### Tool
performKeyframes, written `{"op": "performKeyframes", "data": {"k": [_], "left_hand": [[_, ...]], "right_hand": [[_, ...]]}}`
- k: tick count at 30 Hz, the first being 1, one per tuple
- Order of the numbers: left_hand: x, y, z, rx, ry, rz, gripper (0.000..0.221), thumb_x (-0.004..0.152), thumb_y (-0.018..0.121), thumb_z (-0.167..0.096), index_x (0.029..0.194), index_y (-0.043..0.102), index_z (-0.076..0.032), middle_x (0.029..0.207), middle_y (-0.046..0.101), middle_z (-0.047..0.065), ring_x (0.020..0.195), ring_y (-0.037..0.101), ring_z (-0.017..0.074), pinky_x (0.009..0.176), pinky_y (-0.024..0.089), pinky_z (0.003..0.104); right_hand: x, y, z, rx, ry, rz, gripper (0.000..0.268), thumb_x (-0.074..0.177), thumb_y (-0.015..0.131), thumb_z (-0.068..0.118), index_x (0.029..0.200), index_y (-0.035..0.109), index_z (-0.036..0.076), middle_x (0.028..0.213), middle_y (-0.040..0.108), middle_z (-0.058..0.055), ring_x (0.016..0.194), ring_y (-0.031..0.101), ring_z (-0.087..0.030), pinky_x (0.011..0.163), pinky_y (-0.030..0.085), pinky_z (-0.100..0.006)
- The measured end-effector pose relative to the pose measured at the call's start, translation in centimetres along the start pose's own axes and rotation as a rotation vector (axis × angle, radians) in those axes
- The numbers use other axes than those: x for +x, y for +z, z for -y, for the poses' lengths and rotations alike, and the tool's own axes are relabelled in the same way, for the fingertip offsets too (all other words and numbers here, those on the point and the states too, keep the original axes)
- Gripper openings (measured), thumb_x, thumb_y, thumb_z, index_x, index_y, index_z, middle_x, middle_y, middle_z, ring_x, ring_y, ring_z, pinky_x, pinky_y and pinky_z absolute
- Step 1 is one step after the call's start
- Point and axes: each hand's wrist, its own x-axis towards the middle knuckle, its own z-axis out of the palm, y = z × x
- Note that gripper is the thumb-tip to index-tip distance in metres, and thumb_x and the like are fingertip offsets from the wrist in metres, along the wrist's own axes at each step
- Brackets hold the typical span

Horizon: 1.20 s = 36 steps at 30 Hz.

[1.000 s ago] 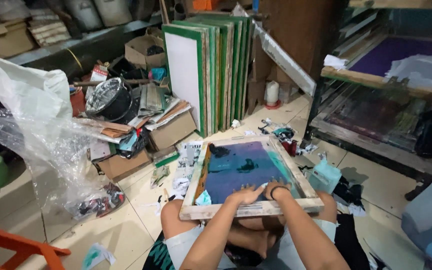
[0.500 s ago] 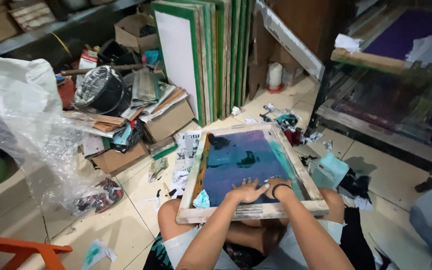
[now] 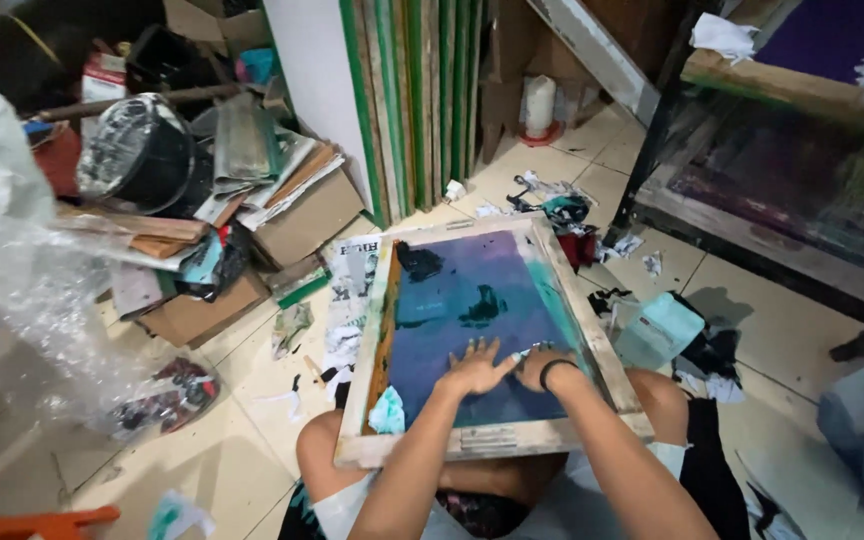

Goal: Cleaning a screen printing frame by applying solvent and wiping the mesh with a cloth.

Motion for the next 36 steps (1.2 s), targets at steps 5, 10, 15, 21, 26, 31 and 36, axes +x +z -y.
{"op": "performKeyframes", "data": {"k": [5, 10, 15, 21, 26, 31, 36], "left_hand": [[0.6, -0.3, 0.4, -0.056, -0.004, 0.018, 0.091, 0.100, 0.008, -0.076, 0.167, 0.011, -0.014, 0.172, 0.010, 0.021, 0.160, 0.002, 0.0381, 0.122, -0.004, 0.070], [-0.1, -1.5, -0.1, -0.064, -0.010, 0.029, 0.084, 0.103, 0.013, -0.068, 0.167, 0.012, -0.013, 0.172, 0.010, 0.020, 0.160, 0.002, 0.0366, 0.124, -0.007, 0.066], [0.2, -2.2, 0.1, -0.095, 0.018, 0.027, 0.084, 0.104, 0.016, -0.067, 0.167, 0.015, -0.011, 0.172, 0.012, 0.022, 0.160, 0.002, 0.0370, 0.124, -0.007, 0.065], [-0.5, -3.0, -0.5, -0.142, 0.053, 0.016, 0.084, 0.104, 0.022, -0.066, 0.166, 0.017, -0.009, 0.170, 0.014, 0.024, 0.159, 0.004, 0.0395, 0.123, -0.006, 0.066], [-0.2, -2.7, -0.6, -0.149, 0.054, 0.009, 0.081, 0.106, 0.023, -0.062, 0.166, 0.017, -0.009, 0.170, 0.015, 0.024, 0.159, 0.004, 0.0392, 0.123, -0.006, 0.065], [-1.1, -2.5, -1.0, -0.134, 0.040, 0.004, 0.081, 0.105, 0.023, -0.063, 0.166, 0.016, -0.010, 0.170, 0.016, 0.024, 0.160, 0.005, 0.0384, 0.124, -0.006, 0.064], [-2.2, -1.7, -0.9, -0.101, 0.032, -0.006, 0.083, 0.104, 0.022, -0.066, 0.166, 0.019, -0.010, 0.170, 0.017, 0.023, 0.160, 0.006, 0.0386, 0.125, -0.005, 0.064]], "right_hand": [[2.4, 1.0, 0.0, -0.008, 0.069, -0.083, 0.072, 0.105, 0.029, 0.045, 0.164, 0.019, 0.005, 0.167, 0.031, -0.016, 0.155, 0.027, -0.032, 0.124, 0.016, -0.057], [3.0, 2.0, -0.4, 0.023, -0.030, -0.225, 0.068, 0.103, 0.030, 0.041, 0.160, 0.030, 0.004, 0.160, 0.042, -0.018, 0.150, 0.037, -0.035, 0.121, 0.028, -0.054], [4.4, 2.7, -1.0, 0.029, -0.023, -0.183, 0.073, 0.105, 0.028, 0.050, 0.162, 0.025, 0.005, 0.167, 0.032, -0.018, 0.155, 0.029, -0.033, 0.124, 0.025, -0.054], [4.7, 3.4, -1.0, 0.021, -0.026, -0.222, 0.073, 0.104, 0.029, 0.049, 0.161, 0.025, 0.004, 0.165, 0.034, -0.019, 0.153, 0.033, -0.035, 0.122, 0.029, -0.054], [3.9, 2.7, -0.6, 0.058, -0.021, -0.229, 0.072, 0.105, 0.028, 0.047, 0.162, 0.027, 0.003, 0.163, 0.037, -0.020, 0.150, 0.036, -0.035, 0.120, 0.032, -0.055], [5.1, 3.7, -1.1, 0.090, -0.026, -0.230, 0.074, 0.104, 0.026, 0.048, 0.163, 0.026, 0.004, 0.165, 0.035, -0.019, 0.153, 0.033, -0.036, 0.121, 0.031, -0.056], [4.7, 3.4, -0.9, 0.068, -0.005, -0.209, 0.075, 0.101, 0.037, 0.049, 0.165, 0.024, 0.011, 0.167, 0.033, -0.014, 0.155, 0.030, -0.032, 0.122, 0.028, -0.053]]}}
